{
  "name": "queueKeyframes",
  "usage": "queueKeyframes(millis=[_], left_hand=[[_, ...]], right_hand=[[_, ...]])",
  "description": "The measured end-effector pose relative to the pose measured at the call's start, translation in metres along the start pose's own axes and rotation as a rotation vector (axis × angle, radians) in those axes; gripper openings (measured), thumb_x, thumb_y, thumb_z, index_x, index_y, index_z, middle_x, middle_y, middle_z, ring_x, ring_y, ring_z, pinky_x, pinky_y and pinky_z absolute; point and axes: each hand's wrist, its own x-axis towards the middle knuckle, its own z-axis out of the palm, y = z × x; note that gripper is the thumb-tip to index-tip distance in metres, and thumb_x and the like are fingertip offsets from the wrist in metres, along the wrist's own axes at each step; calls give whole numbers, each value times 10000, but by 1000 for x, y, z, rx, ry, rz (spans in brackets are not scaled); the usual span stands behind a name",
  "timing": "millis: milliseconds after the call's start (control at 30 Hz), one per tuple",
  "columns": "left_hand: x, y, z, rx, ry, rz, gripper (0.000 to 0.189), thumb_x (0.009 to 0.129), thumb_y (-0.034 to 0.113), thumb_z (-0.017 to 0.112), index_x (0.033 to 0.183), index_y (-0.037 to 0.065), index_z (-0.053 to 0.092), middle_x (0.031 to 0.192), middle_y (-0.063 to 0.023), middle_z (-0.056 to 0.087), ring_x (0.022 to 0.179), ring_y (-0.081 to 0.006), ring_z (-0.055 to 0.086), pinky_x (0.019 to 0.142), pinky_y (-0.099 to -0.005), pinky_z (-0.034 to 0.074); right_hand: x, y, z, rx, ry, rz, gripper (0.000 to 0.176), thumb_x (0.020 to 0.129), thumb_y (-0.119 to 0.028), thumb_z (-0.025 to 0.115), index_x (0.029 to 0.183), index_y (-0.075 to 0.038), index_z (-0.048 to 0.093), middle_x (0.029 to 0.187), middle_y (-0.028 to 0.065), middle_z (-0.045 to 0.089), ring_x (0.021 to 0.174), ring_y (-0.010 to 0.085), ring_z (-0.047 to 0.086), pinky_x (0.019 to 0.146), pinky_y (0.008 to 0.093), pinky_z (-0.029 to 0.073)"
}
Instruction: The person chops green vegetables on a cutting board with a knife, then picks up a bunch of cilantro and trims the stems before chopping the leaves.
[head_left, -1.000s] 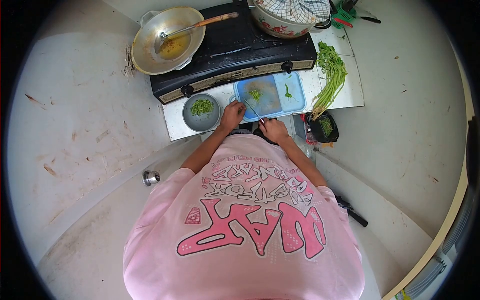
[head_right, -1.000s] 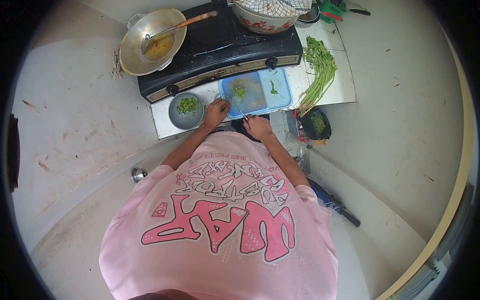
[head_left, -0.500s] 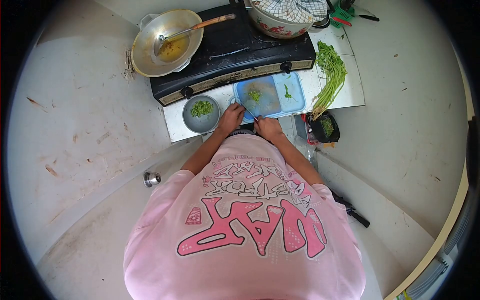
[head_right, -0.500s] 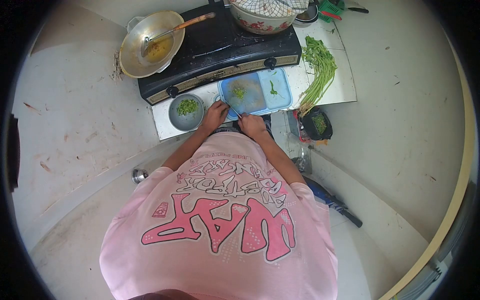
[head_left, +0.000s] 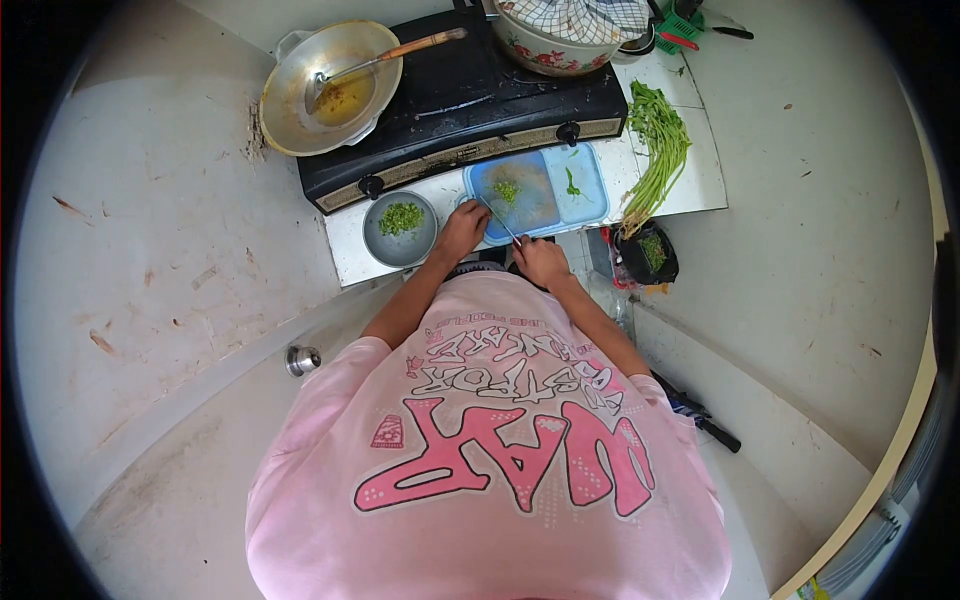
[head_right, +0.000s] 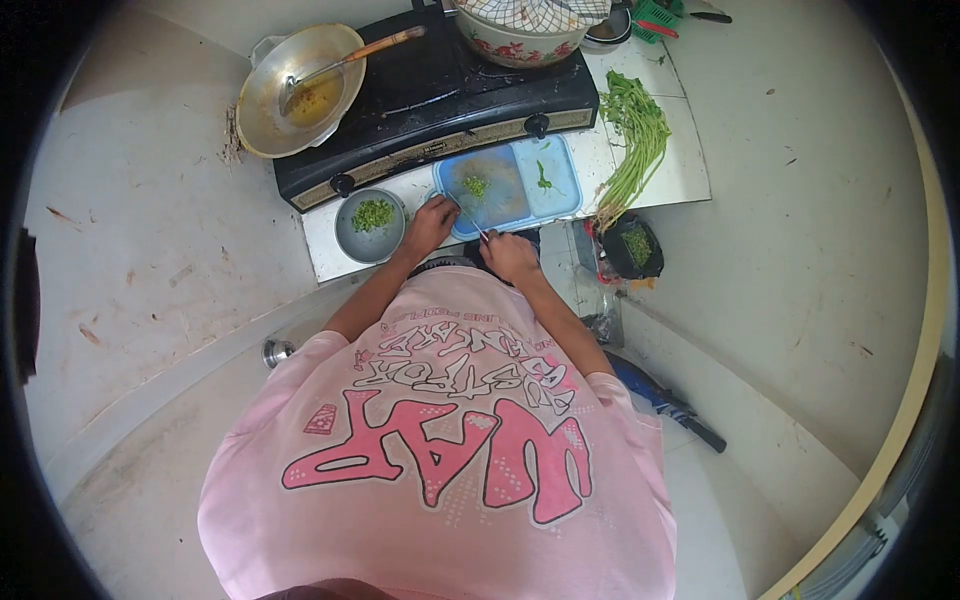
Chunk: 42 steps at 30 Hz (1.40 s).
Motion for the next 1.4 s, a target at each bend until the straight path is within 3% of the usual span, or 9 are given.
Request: queueKeyframes(millis=[567, 867, 1267, 1400], left_hand=[[-13, -2, 1, 19, 37, 39, 190, 888, 22, 647, 1060, 28, 727, 965, -152, 642, 942, -363, 639, 847, -446, 545], [-11, -4, 3, -60, 11, -53, 104, 893, 37, 649, 980, 14, 703, 946, -168, 643, 917, -383, 652, 826, -461, 546], [-11, 4, -1, 5, -22, -85, 127, 894, 31, 645, 996, 6, 717, 949, -175, 640, 909, -395, 652, 818, -471, 547], [-14, 4, 2, -48, 55, -71, 123, 893, 35, 654, 995, 13, 719, 960, -171, 655, 890, -385, 668, 811, -456, 557]], right_hand=[[22, -14, 4, 33, 43, 26, 355, 984, -329, 548, 990, 11, 651, 842, 257, 723, 802, 431, 722, 753, 525, 581], [-2, 5, 11, 44, 51, 87, 373, 984, -348, 561, 1015, 7, 672, 821, 261, 717, 779, 444, 716, 748, 539, 579], [6, -17, 20, 3, 97, 36, 375, 989, -339, 539, 991, 19, 650, 764, 262, 710, 709, 432, 720, 679, 534, 591], [16, -16, 22, 21, 120, 12, 364, 986, -326, 536, 971, 21, 645, 768, 262, 712, 709, 438, 719, 679, 533, 592]])
